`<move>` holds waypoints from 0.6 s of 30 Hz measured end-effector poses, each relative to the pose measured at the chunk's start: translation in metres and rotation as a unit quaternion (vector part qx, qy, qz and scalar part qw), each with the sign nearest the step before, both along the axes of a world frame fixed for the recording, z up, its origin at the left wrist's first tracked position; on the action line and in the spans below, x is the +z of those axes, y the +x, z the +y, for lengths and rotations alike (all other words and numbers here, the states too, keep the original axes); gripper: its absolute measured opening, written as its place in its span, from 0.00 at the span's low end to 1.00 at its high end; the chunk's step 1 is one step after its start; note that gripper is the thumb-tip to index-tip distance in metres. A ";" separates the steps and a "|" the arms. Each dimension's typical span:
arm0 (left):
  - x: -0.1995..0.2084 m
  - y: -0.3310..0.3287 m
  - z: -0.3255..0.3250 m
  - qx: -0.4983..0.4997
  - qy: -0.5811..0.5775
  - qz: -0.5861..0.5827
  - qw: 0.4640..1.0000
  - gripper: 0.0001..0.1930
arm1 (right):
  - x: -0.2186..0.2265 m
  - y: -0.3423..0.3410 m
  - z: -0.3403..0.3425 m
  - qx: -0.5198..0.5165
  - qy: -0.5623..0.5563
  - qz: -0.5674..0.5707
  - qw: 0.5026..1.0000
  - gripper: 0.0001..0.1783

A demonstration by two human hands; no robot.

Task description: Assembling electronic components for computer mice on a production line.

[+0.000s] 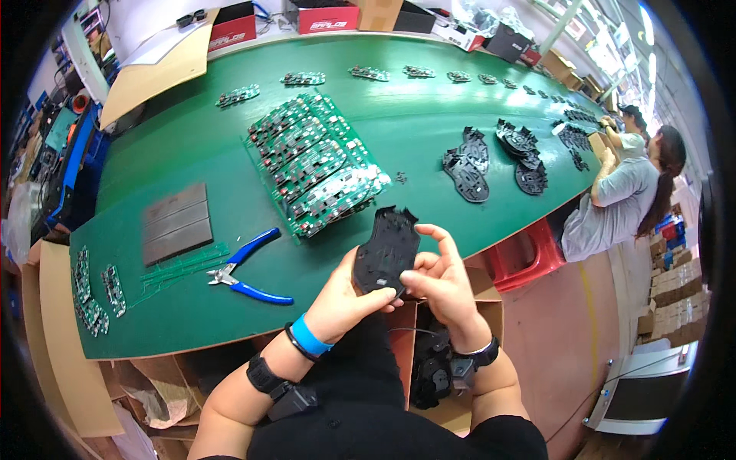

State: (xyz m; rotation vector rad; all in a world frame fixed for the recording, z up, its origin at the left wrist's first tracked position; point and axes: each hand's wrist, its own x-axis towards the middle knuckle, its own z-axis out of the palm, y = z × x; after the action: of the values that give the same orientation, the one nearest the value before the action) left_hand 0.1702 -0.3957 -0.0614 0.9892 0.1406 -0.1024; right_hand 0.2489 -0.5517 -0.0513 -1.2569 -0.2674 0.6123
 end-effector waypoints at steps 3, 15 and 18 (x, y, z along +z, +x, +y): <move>-0.004 -0.003 0.006 -0.046 0.013 0.011 0.999 0.20 | 0.016 0.043 -0.020 -0.111 -0.045 -0.100 0.988 0.33; -0.023 0.002 0.007 -0.083 0.027 0.020 0.996 0.09 | -0.020 0.295 -0.183 -0.487 -0.149 -0.129 0.851 0.34; -0.020 0.001 0.011 -0.088 0.033 0.027 0.995 0.09 | -0.025 0.301 -0.177 -0.491 -0.124 -0.106 0.856 0.36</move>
State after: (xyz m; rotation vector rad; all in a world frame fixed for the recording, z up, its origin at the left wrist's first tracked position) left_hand 0.1717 -0.3851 -0.0818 1.0646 0.1067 -0.2872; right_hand 0.5498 -0.7290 -0.0765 -1.5075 0.2957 -0.3944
